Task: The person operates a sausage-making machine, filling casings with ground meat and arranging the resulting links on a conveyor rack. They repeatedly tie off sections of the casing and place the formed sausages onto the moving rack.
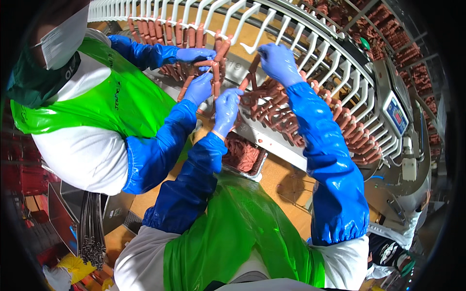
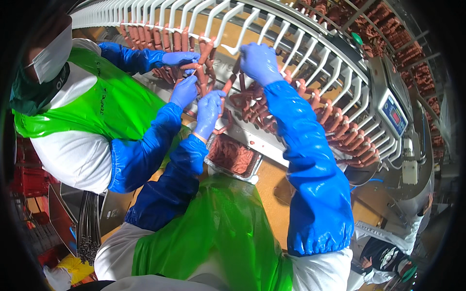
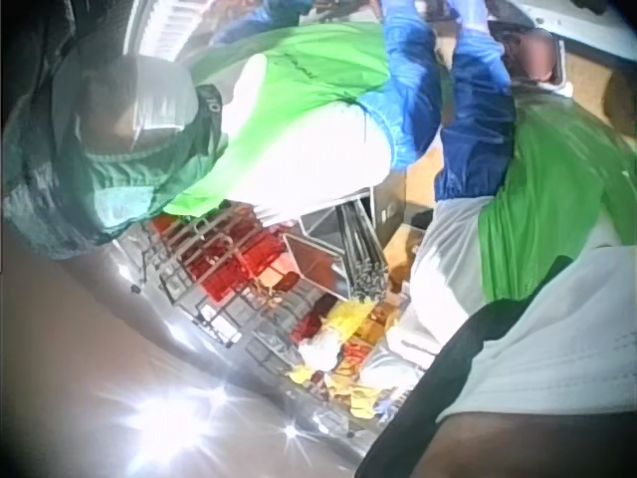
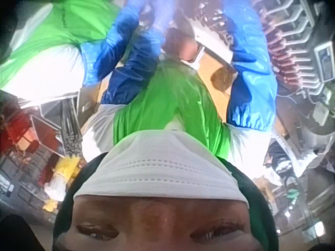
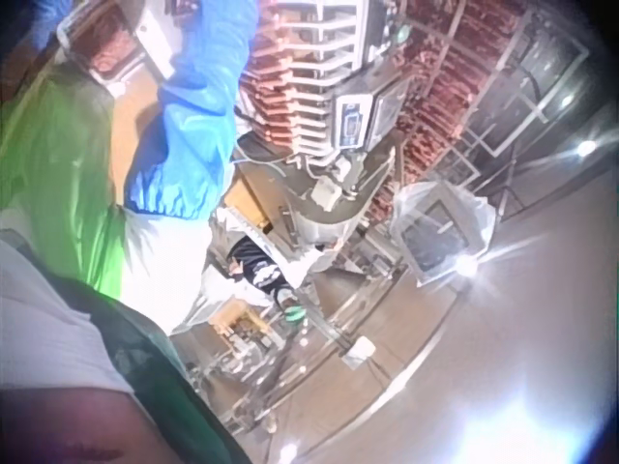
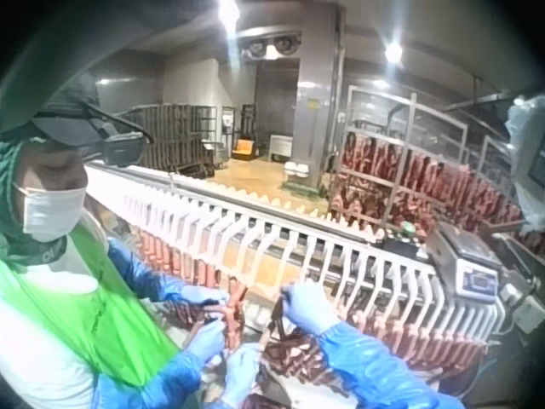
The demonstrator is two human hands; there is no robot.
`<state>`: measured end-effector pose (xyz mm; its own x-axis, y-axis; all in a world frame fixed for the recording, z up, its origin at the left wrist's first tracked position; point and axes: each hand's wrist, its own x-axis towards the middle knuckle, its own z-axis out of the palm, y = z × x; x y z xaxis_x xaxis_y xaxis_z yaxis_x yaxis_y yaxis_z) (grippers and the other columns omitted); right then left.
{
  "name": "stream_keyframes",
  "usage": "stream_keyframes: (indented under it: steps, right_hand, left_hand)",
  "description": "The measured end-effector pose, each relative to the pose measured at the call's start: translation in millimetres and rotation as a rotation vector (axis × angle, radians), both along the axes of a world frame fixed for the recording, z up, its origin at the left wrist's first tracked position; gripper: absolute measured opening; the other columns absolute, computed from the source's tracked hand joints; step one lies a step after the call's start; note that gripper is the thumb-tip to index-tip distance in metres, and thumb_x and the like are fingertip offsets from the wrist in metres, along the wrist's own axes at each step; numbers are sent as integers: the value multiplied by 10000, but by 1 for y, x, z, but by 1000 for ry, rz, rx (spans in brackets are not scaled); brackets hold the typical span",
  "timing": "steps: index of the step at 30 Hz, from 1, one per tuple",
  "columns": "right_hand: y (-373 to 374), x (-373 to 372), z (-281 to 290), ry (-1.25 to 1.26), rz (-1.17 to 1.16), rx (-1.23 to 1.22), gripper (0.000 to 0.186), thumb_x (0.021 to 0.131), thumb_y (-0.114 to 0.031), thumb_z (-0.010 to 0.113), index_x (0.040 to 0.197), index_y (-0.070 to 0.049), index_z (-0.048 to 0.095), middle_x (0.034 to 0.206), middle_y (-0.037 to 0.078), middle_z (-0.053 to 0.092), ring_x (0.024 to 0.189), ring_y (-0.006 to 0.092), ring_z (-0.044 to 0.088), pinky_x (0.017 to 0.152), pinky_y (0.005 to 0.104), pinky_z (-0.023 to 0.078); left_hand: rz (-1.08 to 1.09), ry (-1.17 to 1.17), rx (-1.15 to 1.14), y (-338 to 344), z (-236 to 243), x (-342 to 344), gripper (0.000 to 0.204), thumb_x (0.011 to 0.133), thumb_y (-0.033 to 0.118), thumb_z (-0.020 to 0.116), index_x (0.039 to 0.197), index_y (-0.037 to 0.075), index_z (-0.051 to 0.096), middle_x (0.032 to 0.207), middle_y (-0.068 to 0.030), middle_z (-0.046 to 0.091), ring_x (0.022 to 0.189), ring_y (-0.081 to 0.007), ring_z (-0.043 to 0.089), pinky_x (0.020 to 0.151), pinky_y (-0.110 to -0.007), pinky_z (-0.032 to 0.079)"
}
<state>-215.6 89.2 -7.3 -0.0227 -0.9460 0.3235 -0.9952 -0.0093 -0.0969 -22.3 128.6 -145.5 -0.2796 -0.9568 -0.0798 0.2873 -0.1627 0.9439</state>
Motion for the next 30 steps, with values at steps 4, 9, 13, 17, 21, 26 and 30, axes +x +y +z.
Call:
stream_keyframes:
  steps: [4,9,13,17,21,26,30]
  right_hand:
    - [48,-46,33,-112,85,-252,217,853,-213,622,1012,-114,732,1155,79,677,1057,336,607,924,471,445]
    - [117,-184,121,-43,-278,-580,245,869,-307,669,967,-100,756,954,137,725,857,319,694,777,385,540]
    - [211,-304,198,56,-905,-501,426,871,-478,613,1074,-126,742,1040,142,726,996,346,689,859,427,531]
    - [255,-411,200,283,-1040,-185,397,926,-378,571,1172,-87,684,1110,172,708,1044,338,674,886,423,510]
    - [279,-504,157,72,-804,82,241,918,-237,605,1066,-68,693,937,113,693,903,225,681,810,376,516]
    - [357,-610,216,95,-614,64,370,944,-242,596,1237,-24,657,1191,112,701,1023,222,674,900,334,497]
    - [340,-580,205,-222,-515,70,368,928,-222,592,1221,-10,660,1155,131,700,998,229,673,864,331,500]
  left_hand:
    - [-35,76,-62,-10,-34,9,208,982,146,508,967,30,680,781,9,634,672,-65,588,565,-204,442]
    - [22,-200,-451,-20,-18,43,180,904,67,492,777,2,602,776,-82,613,694,-191,598,636,-315,485]
    - [-168,-33,-121,-8,-7,37,210,936,86,454,781,3,568,764,-57,571,689,-143,577,648,-290,480]
    - [-209,-43,-175,-10,-10,36,207,943,107,475,789,13,575,789,-49,577,714,-134,577,668,-292,491]
    - [-85,-459,-965,-35,-8,58,35,834,67,569,803,59,583,811,-107,599,810,-284,609,722,-396,498]
    - [-96,-161,-434,-65,30,77,107,814,37,574,905,49,629,887,-89,630,785,-225,620,685,-313,497]
    - [86,-756,-1075,-63,23,66,32,801,38,643,811,68,639,793,-97,654,740,-275,652,649,-370,523]
